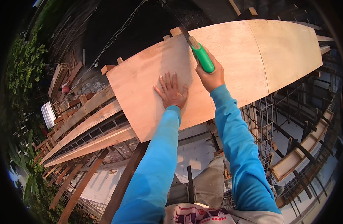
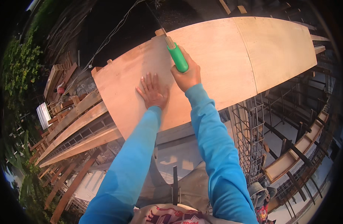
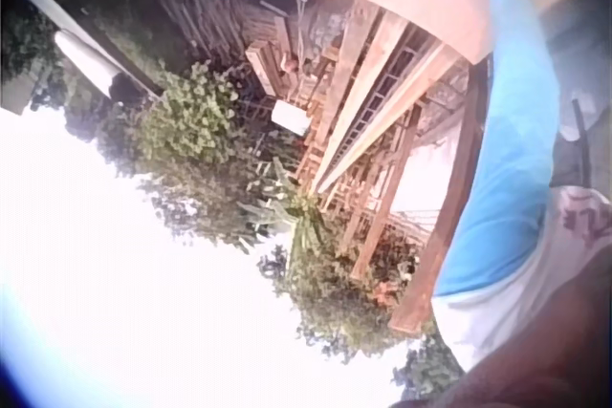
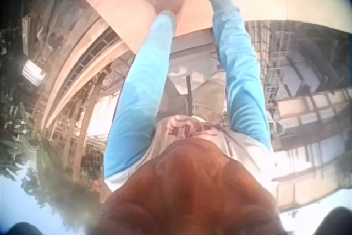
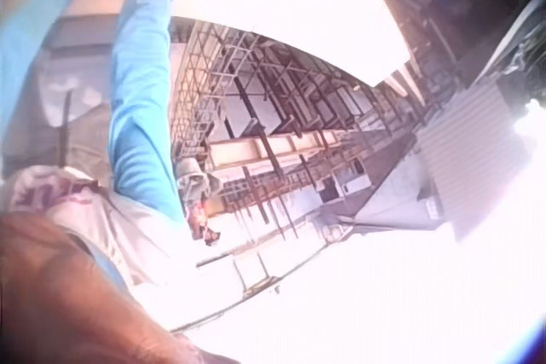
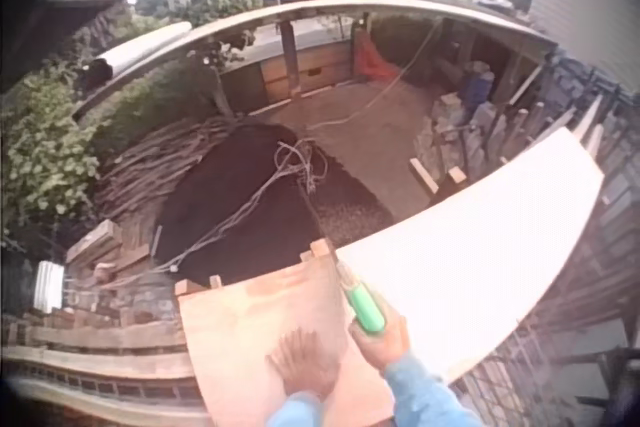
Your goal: The person measures a piece of plywood on a construction frame with a tape measure, marks it with a pencil using a metal square, and then cuts the wood with a hand saw.
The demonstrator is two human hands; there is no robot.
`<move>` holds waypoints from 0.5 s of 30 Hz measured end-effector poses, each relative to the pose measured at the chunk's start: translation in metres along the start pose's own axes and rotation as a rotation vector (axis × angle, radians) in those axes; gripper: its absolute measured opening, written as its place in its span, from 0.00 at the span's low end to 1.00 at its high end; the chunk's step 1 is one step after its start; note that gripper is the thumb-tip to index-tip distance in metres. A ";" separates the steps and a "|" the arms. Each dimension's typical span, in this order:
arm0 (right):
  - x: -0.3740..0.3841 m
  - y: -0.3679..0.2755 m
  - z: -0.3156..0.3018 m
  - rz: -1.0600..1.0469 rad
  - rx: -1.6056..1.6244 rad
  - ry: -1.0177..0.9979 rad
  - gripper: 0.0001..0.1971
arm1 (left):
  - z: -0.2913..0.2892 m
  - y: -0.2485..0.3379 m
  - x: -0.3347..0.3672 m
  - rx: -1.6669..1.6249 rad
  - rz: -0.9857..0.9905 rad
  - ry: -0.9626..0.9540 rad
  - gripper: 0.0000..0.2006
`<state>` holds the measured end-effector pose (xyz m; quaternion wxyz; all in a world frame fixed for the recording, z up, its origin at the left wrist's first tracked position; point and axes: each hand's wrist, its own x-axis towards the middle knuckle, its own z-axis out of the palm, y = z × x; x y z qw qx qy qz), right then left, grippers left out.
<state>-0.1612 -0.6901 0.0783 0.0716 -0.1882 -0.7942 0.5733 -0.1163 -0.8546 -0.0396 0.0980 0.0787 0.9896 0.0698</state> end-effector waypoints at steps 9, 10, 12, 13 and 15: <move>-0.108 -0.026 -0.057 0.060 0.076 -0.061 0.33 | -0.019 -0.011 -0.006 0.020 -0.011 -0.070 0.40; -0.058 -0.020 -0.030 0.067 0.176 -0.048 0.31 | -0.021 -0.013 -0.004 0.019 -0.011 -0.049 0.40; 0.044 -0.009 -0.002 -0.032 0.000 0.000 0.30 | -0.013 0.014 0.005 -0.034 0.031 -0.006 0.40; 0.084 0.001 0.015 -0.074 -0.144 0.054 0.31 | -0.009 0.019 0.008 -0.054 0.042 0.010 0.40; 0.089 -0.006 0.020 -0.031 -0.184 0.040 0.31 | -0.002 0.023 0.005 -0.112 0.070 0.011 0.41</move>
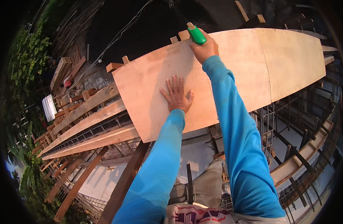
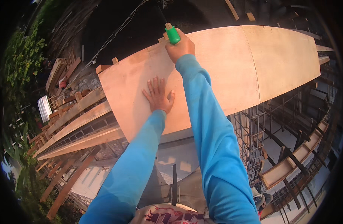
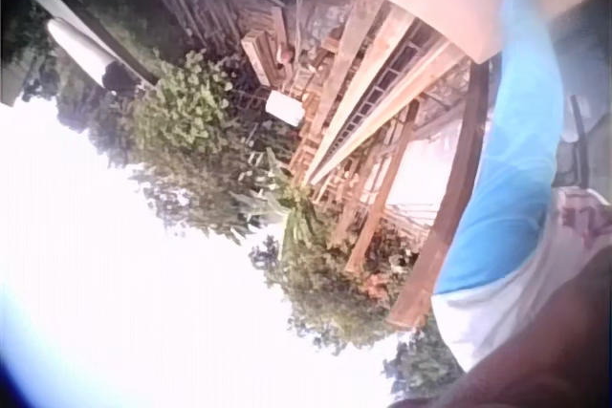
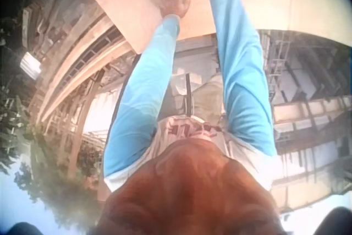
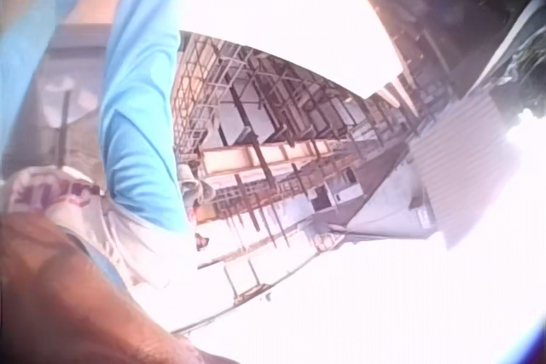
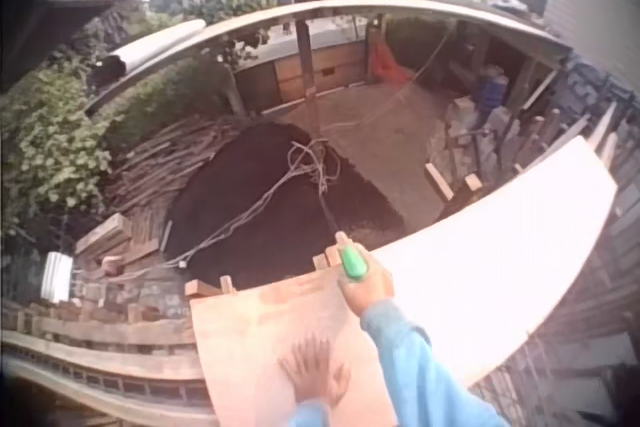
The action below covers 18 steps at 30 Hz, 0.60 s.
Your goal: The person measures a piece of plywood on a construction frame with a tape measure, marks it with a pencil using a metal square, and then cuts the wood with a hand saw.
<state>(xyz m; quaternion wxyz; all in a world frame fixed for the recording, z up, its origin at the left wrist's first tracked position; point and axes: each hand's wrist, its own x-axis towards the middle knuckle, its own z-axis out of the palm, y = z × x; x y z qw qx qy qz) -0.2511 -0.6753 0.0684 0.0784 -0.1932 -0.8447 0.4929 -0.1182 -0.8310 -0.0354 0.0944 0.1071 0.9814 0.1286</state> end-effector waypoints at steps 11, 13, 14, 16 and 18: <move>-0.243 -0.023 -0.127 0.152 0.109 -0.117 0.32 | -0.016 -0.020 -0.009 0.047 -0.065 -0.080 0.40; -0.155 -0.006 -0.065 0.130 0.282 -0.090 0.33 | -0.021 -0.025 -0.013 0.067 -0.070 -0.060 0.40; -0.103 -0.003 -0.043 0.081 0.313 -0.079 0.32 | -0.021 -0.021 -0.004 0.070 -0.056 -0.033 0.40; -0.012 0.014 -0.024 0.041 0.186 -0.040 0.30 | -0.007 0.005 0.001 0.038 -0.021 -0.002 0.40; -0.010 0.003 -0.004 0.034 0.048 -0.031 0.31 | -0.002 -0.007 0.000 0.049 -0.006 0.031 0.40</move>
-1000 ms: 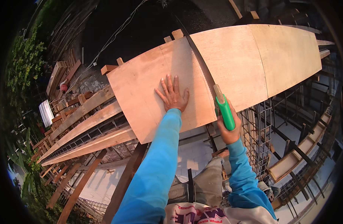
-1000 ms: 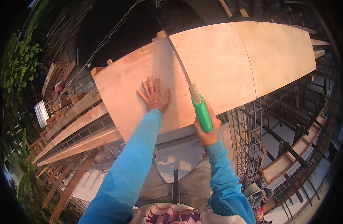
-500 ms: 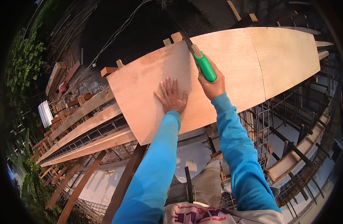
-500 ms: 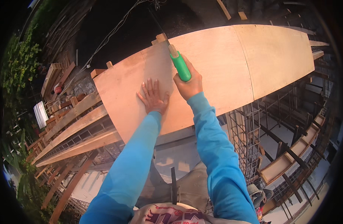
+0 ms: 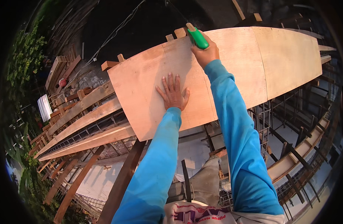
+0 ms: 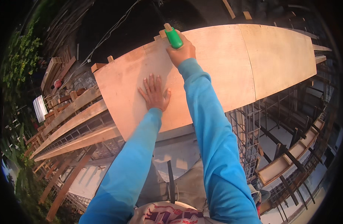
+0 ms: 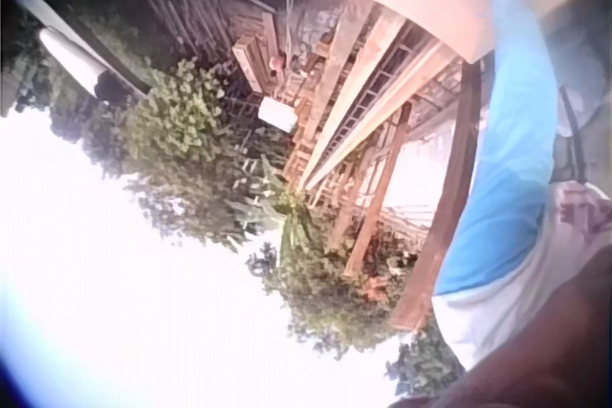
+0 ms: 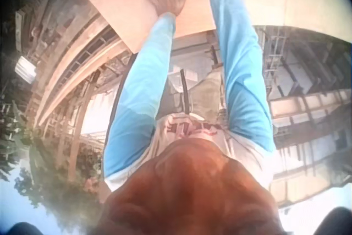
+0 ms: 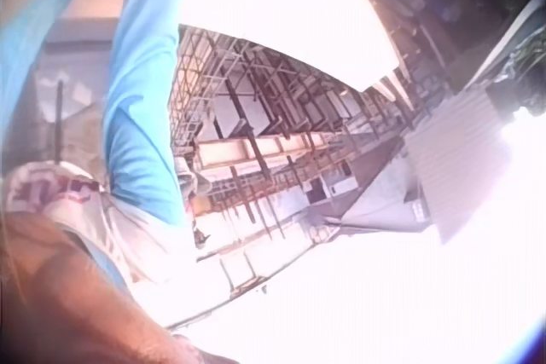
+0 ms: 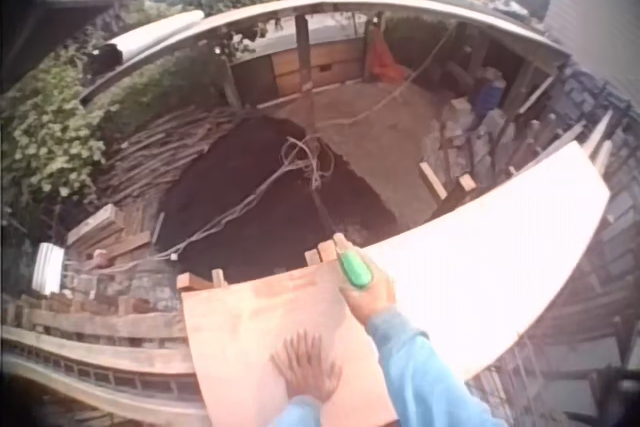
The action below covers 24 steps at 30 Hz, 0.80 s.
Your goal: The person measures a piece of plywood on a construction frame with a tape measure, marks it with a pencil using a metal square, and then cuts the wood with a hand saw.
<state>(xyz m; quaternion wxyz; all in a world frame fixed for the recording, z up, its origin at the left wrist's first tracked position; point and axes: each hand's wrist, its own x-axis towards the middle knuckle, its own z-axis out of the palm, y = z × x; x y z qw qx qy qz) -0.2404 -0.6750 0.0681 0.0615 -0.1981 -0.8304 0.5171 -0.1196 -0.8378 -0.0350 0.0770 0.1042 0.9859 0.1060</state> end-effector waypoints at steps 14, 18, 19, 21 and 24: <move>-0.110 0.005 -0.041 0.093 0.231 -0.077 0.32 | -0.017 -0.016 -0.008 0.036 -0.070 -0.110 0.39; -0.024 -0.002 -0.007 -0.014 0.044 -0.030 0.31 | -0.003 -0.003 -0.002 0.069 -0.019 -0.016 0.39; -0.032 -0.007 -0.007 0.035 -0.015 -0.047 0.31 | -0.003 -0.007 -0.012 0.068 -0.026 -0.048 0.39; -0.106 0.012 -0.035 0.049 0.135 -0.027 0.32 | -0.007 -0.009 -0.004 0.046 -0.034 -0.061 0.39; -0.244 0.014 -0.108 0.066 0.087 -0.095 0.34 | -0.014 -0.017 -0.009 0.010 -0.063 -0.065 0.39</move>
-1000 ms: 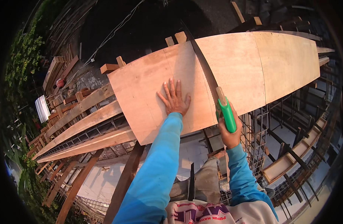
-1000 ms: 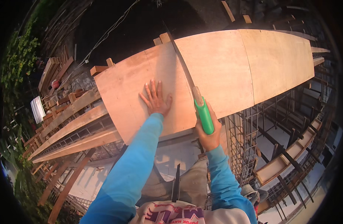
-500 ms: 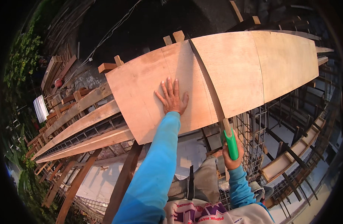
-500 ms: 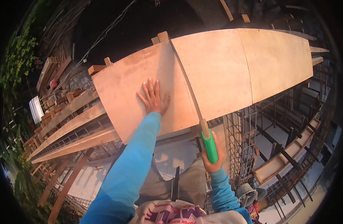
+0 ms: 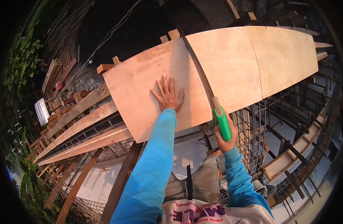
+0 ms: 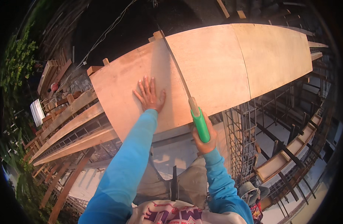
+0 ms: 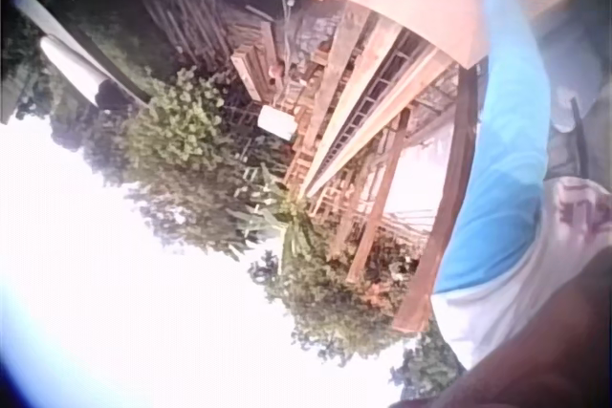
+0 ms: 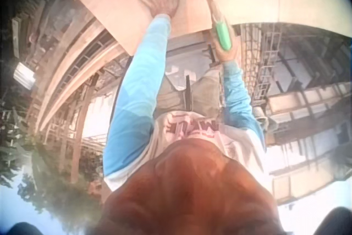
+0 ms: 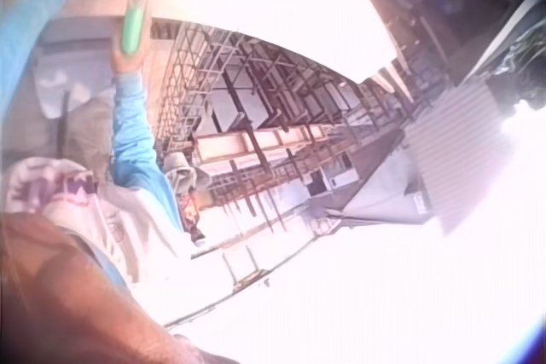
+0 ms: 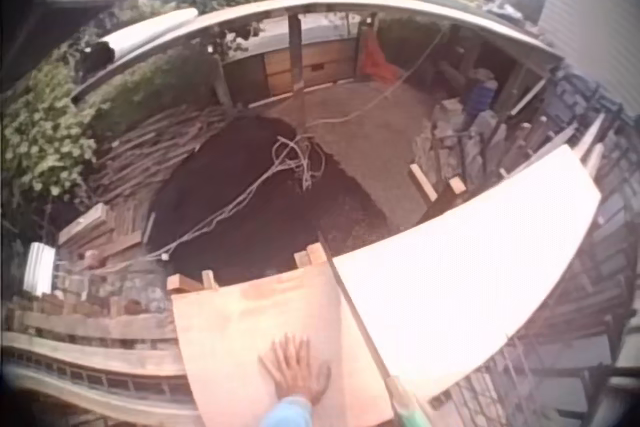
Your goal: The person measures a piece of plywood on a construction frame with a tape measure, marks it with a pencil using a metal square, and then cuts the wood with a hand saw.
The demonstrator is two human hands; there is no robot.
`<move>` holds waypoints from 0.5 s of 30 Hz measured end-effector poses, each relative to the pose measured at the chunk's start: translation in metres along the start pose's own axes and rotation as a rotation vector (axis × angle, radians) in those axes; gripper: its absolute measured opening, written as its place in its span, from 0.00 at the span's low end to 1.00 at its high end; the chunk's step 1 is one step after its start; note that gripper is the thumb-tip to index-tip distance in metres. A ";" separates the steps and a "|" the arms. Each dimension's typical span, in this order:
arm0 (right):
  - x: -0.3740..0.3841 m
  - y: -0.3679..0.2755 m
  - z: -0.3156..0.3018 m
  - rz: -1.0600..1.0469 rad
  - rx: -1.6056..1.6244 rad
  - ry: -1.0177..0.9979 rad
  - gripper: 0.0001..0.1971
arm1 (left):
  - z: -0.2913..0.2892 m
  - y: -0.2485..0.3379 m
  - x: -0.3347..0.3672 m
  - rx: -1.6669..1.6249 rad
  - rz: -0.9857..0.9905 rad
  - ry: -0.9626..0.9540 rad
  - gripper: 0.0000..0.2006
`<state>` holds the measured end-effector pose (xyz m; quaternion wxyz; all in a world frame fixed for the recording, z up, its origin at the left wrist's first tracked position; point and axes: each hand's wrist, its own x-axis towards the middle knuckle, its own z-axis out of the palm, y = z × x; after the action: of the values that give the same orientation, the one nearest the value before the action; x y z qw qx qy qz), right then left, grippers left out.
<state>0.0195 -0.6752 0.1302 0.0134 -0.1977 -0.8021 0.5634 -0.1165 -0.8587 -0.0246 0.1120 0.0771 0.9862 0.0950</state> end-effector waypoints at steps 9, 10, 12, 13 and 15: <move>0.201 -0.002 0.066 -0.163 0.062 0.112 0.32 | 0.003 0.022 0.010 -0.024 0.036 0.054 0.39; 0.237 -0.007 0.072 -0.140 0.048 0.103 0.31 | 0.008 0.023 0.007 -0.001 0.033 0.046 0.39; 0.237 -0.014 0.083 -0.087 -0.006 0.100 0.31 | 0.009 0.016 0.010 0.029 0.039 0.037 0.39; 0.216 -0.011 0.084 -0.114 -0.031 0.097 0.31 | 0.008 0.013 0.006 0.017 0.024 0.002 0.40; 0.123 0.011 0.060 -0.051 0.105 0.084 0.32 | 0.001 0.009 0.005 -0.016 -0.028 -0.055 0.40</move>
<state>-0.1056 -0.6847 0.0737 0.0717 -0.1995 -0.7749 0.5954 -0.1197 -0.8486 -0.0250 0.1409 0.0648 0.9829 0.0993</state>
